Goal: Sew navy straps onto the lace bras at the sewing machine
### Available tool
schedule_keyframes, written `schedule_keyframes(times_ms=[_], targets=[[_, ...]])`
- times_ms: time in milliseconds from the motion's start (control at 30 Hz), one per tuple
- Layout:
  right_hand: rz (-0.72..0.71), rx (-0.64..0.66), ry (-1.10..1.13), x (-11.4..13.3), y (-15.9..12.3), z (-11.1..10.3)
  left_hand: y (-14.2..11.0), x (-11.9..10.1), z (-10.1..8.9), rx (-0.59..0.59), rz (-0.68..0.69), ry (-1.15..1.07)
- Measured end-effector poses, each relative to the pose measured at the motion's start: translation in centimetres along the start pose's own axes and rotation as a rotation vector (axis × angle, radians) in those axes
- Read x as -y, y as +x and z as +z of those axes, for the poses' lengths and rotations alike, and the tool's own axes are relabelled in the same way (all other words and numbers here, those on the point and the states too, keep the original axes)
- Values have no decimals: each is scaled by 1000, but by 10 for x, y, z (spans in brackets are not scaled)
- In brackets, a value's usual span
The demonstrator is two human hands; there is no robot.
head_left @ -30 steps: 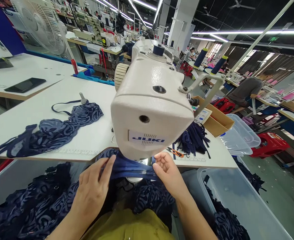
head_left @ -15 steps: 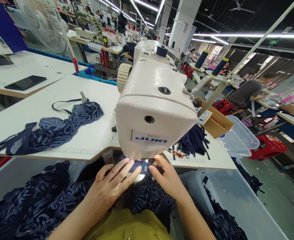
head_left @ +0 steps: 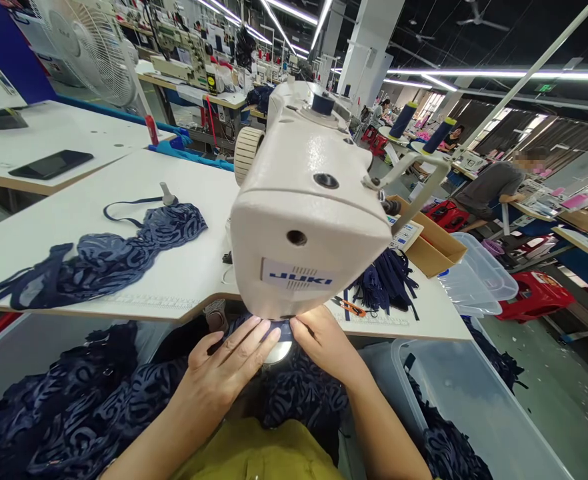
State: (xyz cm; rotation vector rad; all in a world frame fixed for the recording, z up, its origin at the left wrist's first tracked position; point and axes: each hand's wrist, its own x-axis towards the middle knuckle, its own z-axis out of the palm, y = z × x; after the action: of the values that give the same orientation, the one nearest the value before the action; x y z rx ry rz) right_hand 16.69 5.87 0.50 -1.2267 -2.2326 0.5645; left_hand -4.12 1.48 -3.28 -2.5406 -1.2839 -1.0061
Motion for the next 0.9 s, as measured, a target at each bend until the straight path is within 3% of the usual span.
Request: schedule_keyframes(times_ms=[233,433,900], targets=[[51,-52,15,0,-8,7,-2,3,4,-42,59,4],[70,-96,49,-1,-3,10,-4,0,7,-13,25,107],[92,-119,22,-3,1,14,3,-9,0,-20,-18,90]])
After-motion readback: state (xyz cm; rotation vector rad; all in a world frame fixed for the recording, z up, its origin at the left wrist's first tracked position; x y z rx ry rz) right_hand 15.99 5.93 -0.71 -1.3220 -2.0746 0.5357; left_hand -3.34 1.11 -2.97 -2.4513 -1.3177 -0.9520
